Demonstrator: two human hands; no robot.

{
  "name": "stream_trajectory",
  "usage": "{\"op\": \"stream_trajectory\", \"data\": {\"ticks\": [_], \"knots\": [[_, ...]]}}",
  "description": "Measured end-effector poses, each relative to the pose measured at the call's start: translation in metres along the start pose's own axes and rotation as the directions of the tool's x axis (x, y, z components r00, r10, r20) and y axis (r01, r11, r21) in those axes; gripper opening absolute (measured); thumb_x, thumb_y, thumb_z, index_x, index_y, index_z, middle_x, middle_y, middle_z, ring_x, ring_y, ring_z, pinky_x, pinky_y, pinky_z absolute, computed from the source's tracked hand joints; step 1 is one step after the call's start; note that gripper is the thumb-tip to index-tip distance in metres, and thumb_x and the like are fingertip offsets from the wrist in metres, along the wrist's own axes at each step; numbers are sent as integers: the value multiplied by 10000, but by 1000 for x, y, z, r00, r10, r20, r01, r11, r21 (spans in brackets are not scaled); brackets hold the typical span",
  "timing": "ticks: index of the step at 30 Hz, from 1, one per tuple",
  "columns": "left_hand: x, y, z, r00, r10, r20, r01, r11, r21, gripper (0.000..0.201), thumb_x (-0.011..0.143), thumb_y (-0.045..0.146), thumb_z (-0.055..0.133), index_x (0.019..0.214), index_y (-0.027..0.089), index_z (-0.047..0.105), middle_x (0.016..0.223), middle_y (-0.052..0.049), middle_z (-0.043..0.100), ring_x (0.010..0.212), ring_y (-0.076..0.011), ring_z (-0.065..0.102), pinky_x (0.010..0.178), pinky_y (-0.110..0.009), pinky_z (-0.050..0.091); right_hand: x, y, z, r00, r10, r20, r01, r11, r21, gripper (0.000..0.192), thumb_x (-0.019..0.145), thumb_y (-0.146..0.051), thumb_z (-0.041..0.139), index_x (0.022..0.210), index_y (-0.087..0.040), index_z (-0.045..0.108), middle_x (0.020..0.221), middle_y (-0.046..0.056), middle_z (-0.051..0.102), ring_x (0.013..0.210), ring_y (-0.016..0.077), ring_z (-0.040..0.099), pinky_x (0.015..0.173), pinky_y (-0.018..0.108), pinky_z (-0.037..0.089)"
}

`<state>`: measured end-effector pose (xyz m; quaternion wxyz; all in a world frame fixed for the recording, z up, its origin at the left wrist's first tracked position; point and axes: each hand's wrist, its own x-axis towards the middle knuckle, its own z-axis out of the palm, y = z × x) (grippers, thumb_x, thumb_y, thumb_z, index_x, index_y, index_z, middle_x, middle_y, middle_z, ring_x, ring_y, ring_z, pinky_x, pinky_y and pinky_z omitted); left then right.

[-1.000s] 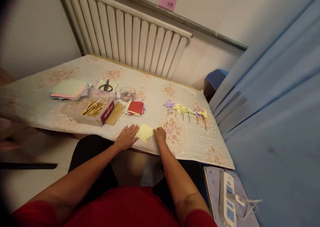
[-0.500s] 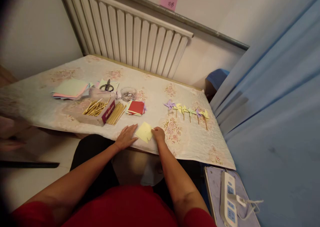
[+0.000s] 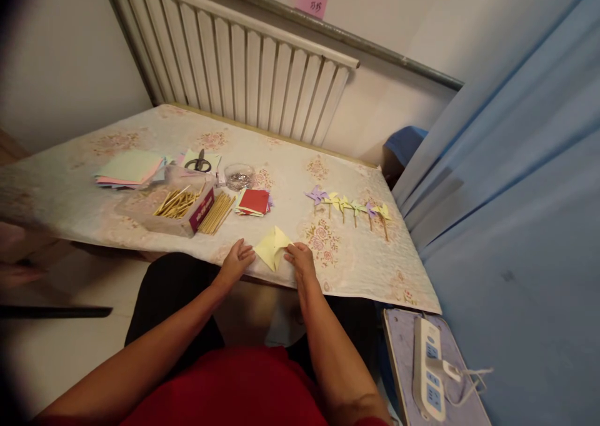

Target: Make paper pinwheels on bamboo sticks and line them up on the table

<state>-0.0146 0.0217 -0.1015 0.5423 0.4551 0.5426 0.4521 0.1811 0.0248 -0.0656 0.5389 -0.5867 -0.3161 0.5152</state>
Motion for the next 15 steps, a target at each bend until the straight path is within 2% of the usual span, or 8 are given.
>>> {"op": "stream_trajectory", "data": {"ticks": [2,4,6,8,11,15], "knots": [[-9,7,3,991,-129,35,132,983,-129,770,772,328,667,1439,126,339,1363,-205,538,1138,-238,614,970,-383,489,-7,-4,4,1000,23,3,-24,995,92,305,556,-398,754,670,-202,550,741,16,659,744,160,635,645,259,520],[-18,15,6,964,-222,148,254,935,-249,615,749,365,694,1290,137,509,1262,-166,618,1055,-222,646,923,-373,512,-14,-6,8,999,32,5,-33,989,146,299,555,-379,768,679,-196,567,743,10,655,734,148,628,652,248,513],[-25,23,10,942,-243,231,311,891,-330,498,717,380,727,1137,144,603,1143,-129,679,967,-205,670,881,-358,525,-20,-7,12,1000,11,10,-12,990,144,285,568,-375,767,685,-190,585,744,9,653,722,144,617,654,247,503],[-29,30,13,948,-216,234,295,870,-395,471,682,371,755,1082,156,630,1087,-105,704,932,-203,679,850,-351,532,-25,-5,15,999,-33,19,30,994,103,260,593,-375,753,686,-186,602,746,9,653,719,146,607,660,252,495],[-31,39,16,968,-158,196,233,856,-461,502,657,360,760,1099,156,636,1054,-98,718,927,-233,684,804,-368,546,-30,-3,17,993,-112,35,112,994,-12,255,645,-408,719,731,-180,644,798,22,674,762,159,604,683,259,488],[-31,45,14,976,-127,177,201,841,-502,515,652,312,745,1125,148,626,1035,-92,726,900,-239,689,771,-369,556,-33,-5,12,986,-163,32,165,984,-65,436,692,-488,707,999,-180,682,1083,78,688,952,206,618,778,296,502]]}}
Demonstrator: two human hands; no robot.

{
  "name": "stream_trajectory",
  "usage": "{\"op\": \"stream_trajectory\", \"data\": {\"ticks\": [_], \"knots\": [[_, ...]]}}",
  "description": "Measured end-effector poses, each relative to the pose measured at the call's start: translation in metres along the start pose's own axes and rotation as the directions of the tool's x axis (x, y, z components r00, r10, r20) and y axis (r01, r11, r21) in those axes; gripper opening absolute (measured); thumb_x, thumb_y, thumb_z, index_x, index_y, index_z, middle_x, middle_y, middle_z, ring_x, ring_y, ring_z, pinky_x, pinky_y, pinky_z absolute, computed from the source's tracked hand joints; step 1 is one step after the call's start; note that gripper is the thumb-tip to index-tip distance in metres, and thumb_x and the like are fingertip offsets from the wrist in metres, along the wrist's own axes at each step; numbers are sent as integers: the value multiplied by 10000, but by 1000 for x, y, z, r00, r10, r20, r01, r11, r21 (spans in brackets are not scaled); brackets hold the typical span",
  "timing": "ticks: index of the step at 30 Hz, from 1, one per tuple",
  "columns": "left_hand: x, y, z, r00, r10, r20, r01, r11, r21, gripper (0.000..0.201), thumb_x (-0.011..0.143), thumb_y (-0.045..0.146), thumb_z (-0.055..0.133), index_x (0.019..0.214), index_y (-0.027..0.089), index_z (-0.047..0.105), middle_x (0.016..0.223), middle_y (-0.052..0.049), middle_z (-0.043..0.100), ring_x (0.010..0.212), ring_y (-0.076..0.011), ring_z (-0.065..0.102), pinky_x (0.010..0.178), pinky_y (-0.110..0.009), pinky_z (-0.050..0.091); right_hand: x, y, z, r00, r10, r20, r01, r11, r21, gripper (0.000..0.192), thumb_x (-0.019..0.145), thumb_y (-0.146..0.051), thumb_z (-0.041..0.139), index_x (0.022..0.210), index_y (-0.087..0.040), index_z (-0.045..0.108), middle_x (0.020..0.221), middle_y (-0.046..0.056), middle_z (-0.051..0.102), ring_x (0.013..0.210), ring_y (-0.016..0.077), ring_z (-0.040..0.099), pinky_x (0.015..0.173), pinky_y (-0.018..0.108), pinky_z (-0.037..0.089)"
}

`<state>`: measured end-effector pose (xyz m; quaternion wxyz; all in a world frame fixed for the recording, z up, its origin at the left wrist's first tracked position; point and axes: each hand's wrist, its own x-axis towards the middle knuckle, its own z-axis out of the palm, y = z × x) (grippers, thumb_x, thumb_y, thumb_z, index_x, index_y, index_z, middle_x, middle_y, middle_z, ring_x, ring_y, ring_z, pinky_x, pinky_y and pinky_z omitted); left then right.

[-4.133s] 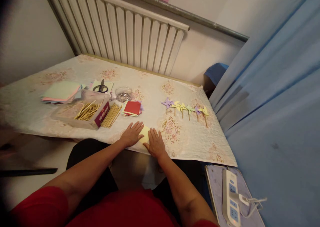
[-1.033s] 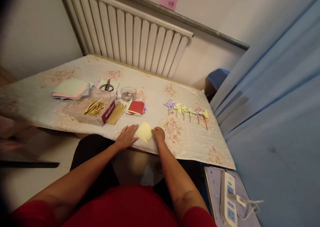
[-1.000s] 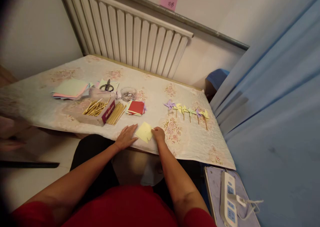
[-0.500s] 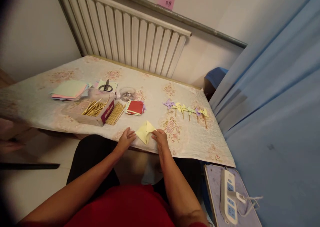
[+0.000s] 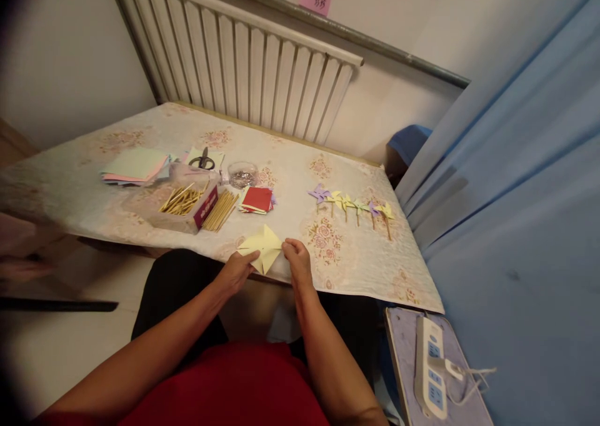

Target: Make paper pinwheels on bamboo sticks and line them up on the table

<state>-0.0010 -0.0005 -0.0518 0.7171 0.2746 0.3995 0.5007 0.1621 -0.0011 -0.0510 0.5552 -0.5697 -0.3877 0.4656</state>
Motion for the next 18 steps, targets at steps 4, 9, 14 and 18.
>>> {"op": "stream_trajectory", "data": {"ticks": [4,9,14,18], "knots": [[-2,3,-1,1000,-2,-10,2,1000,-28,506,654,285,737,1130,170,611,1056,-78,723,872,-223,687,743,-350,553,-3,-5,-8,991,108,85,-115,989,90,547,723,-559,687,1132,-198,649,1244,116,635,1016,235,631,817,344,522],[-5,9,-1,998,-37,43,31,991,129,464,655,320,719,1076,144,630,939,-66,734,781,-215,683,692,-335,534,-9,-14,-14,939,129,319,-187,970,157,475,722,-577,692,995,-190,704,1066,84,704,946,227,651,804,333,523],[-3,11,-7,998,-13,61,-12,923,384,271,676,296,680,897,141,660,744,-26,703,650,-176,633,603,-281,486,-10,-14,-14,868,207,451,-230,973,-4,461,617,-506,793,879,-132,731,802,60,724,738,202,658,744,318,515],[-2,5,-9,998,45,49,-64,844,533,189,672,318,664,775,163,629,637,15,631,581,-148,567,536,-246,419,-9,-4,-9,900,220,376,-208,975,-71,388,611,-395,799,885,-129,735,783,51,732,659,184,645,659,299,512]]}}
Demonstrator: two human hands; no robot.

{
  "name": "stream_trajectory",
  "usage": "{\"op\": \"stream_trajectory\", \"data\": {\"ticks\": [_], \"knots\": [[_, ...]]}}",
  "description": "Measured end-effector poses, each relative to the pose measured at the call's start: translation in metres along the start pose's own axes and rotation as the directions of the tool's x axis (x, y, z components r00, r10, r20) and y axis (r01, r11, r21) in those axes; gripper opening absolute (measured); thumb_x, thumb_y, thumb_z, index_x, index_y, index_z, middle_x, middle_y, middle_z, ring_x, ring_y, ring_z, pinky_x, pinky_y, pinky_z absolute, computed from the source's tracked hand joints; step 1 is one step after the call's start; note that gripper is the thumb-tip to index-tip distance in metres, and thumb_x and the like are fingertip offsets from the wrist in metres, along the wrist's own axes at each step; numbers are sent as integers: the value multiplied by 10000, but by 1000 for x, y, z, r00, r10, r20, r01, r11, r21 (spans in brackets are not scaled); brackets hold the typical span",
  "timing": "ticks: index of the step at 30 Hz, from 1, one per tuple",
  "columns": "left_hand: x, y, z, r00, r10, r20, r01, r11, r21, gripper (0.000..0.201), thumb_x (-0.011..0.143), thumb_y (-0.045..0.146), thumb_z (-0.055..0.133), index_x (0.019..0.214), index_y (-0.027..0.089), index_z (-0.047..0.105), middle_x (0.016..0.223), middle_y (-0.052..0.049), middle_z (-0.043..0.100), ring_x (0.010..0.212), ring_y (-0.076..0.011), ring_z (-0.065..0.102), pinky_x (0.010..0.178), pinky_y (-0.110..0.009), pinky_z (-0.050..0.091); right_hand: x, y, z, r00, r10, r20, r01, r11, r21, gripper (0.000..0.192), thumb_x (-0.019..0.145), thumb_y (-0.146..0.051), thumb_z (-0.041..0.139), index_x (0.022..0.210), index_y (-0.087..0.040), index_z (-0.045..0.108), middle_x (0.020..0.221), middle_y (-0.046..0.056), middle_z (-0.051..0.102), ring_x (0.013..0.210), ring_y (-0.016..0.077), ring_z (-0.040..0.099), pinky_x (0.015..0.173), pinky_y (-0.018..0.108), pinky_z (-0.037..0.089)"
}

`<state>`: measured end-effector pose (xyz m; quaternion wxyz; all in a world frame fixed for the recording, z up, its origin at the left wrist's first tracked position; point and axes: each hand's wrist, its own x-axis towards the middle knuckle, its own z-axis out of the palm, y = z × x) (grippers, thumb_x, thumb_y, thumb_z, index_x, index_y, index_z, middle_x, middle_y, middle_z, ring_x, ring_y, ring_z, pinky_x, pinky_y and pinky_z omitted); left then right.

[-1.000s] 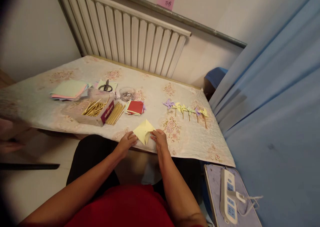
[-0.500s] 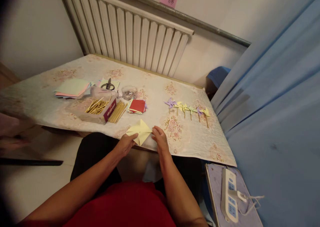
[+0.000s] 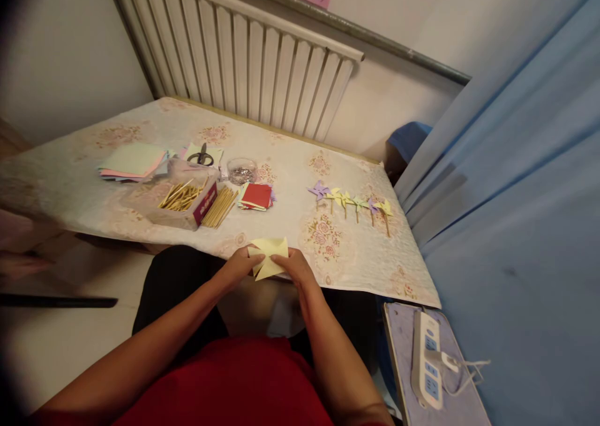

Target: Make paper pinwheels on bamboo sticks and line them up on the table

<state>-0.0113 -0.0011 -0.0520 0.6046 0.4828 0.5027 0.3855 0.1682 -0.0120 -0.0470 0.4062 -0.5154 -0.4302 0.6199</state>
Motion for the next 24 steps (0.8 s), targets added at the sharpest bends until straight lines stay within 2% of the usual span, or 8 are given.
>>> {"op": "stream_trajectory", "data": {"ticks": [3,5,9,13,15,19,21,24], "knots": [[-4,1,2,999,33,18,-35,997,63,177,682,330,642,756,171,617,667,13,629,622,-148,573,563,-243,427,1,4,4,997,17,-78,-21,999,-50,395,596,-350,788,921,-132,736,797,59,739,653,202,656,621,309,518],[-7,4,2,996,57,69,-60,997,39,209,704,345,627,814,168,617,728,2,649,680,-158,602,610,-254,459,1,3,5,994,22,-108,-31,996,-78,409,591,-334,774,945,-132,733,807,62,741,671,213,666,624,316,523],[-16,7,-4,981,109,162,-103,994,-40,361,770,366,593,1064,157,574,835,-17,674,771,-176,651,721,-308,516,-2,-7,0,990,12,-143,-27,994,-107,396,594,-332,739,930,-123,722,826,63,739,687,209,666,648,313,521],[-27,-1,-18,960,260,100,-268,959,87,511,861,334,517,1333,154,440,1012,-69,663,825,-173,679,811,-356,537,-4,-21,-5,987,1,-158,-15,996,-91,418,575,-336,739,942,-137,714,825,54,736,686,204,652,651,304,513],[-32,-4,-26,910,391,137,-413,878,240,519,904,304,476,1401,178,394,1101,-93,653,879,-173,683,863,-371,532,-5,-27,-5,992,0,-128,-2,1000,-18,440,556,-330,756,952,-146,707,821,46,733,665,195,640,643,301,508],[-39,-2,-36,722,595,353,-684,535,495,515,941,202,435,1450,237,364,1216,-99,633,1029,-173,647,940,-362,509,-7,-34,-1,998,0,-70,8,994,112,452,523,-315,784,930,-139,697,790,32,719,615,167,611,625,292,491],[-38,2,-38,645,632,429,-742,385,548,517,939,160,426,1447,236,372,1230,-102,629,1079,-184,626,936,-356,513,-9,-36,2,999,9,-44,-2,990,143,461,512,-315,796,924,-135,695,786,31,715,618,163,608,631,293,489],[-35,9,-36,571,668,477,-775,248,580,456,931,137,435,1381,210,458,1198,-109,644,1082,-197,622,906,-348,526,-11,-36,5,1000,17,4,-18,984,176,493,496,-323,811,937,-136,695,805,32,715,636,164,611,651,301,494]]}}
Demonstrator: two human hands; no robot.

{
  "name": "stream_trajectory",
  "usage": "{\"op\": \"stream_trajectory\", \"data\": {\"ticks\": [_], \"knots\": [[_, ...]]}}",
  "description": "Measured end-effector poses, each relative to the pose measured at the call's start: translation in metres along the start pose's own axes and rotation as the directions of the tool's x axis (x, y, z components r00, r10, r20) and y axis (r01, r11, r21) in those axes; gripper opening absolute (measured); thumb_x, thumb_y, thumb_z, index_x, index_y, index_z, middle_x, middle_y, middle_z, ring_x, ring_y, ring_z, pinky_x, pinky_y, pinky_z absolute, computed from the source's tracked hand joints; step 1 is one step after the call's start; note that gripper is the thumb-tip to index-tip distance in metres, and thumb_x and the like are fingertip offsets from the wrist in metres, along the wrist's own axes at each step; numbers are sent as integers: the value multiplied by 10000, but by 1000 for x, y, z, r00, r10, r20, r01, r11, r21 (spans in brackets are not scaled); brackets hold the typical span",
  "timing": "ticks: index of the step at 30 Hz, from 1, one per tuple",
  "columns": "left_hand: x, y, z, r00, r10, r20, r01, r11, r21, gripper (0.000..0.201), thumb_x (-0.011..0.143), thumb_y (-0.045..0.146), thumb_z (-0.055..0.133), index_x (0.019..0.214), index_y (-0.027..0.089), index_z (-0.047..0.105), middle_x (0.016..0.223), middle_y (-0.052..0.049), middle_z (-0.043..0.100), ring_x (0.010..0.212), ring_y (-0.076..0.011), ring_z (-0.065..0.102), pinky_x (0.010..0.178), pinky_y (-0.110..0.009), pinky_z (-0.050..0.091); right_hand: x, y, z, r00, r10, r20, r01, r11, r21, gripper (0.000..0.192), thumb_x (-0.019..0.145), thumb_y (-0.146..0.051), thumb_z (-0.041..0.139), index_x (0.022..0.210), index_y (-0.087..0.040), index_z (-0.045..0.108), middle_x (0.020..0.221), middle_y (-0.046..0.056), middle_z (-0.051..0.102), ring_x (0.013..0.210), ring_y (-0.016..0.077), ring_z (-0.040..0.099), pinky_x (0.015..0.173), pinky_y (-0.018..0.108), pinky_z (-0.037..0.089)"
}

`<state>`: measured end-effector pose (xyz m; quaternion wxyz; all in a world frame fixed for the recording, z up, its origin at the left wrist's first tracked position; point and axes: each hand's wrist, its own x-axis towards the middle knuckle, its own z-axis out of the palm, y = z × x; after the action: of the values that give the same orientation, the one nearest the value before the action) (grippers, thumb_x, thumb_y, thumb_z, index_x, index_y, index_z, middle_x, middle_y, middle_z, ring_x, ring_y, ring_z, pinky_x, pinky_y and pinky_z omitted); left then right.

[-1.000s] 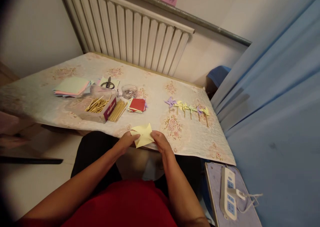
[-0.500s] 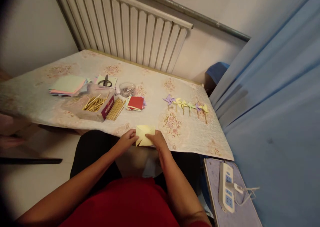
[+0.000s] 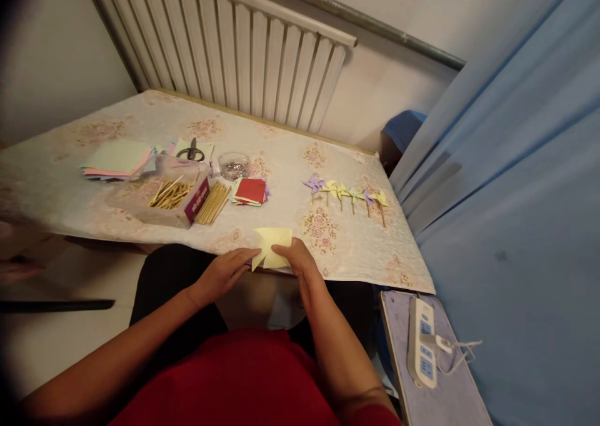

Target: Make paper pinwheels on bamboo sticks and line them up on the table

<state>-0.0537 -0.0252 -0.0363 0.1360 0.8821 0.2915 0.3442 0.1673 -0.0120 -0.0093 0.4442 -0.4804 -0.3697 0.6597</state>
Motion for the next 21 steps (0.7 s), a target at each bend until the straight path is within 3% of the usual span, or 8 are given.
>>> {"op": "stream_trajectory", "data": {"ticks": [6,12,17,21], "knots": [[10,0,-6,999,20,-34,-21,1000,-22,227,932,173,457,1058,189,645,1000,-82,679,943,-175,638,824,-302,520,1,8,1,1000,24,-6,-25,997,-70,443,521,-321,798,907,-128,694,786,32,709,622,158,607,649,302,497],[17,5,-9,982,-188,25,187,939,-289,174,922,243,498,855,183,647,800,-28,645,770,-139,597,726,-259,471,0,4,8,1000,28,-14,-31,971,-239,403,568,-323,737,921,-135,697,789,21,701,665,162,609,658,284,488],[23,11,-8,889,-451,84,423,736,-529,218,875,354,556,758,178,612,744,-10,612,730,-146,581,703,-273,473,-2,0,12,1000,0,-5,-2,938,-346,318,585,-311,702,850,-135,693,726,3,677,622,137,568,602,247,454],[26,15,-6,797,-584,157,514,517,-684,219,838,398,576,785,185,569,726,15,588,715,-147,601,702,-289,497,-1,1,11,1000,-11,0,10,925,-381,303,607,-305,679,859,-137,694,727,1,674,613,129,564,589,236,448]]}}
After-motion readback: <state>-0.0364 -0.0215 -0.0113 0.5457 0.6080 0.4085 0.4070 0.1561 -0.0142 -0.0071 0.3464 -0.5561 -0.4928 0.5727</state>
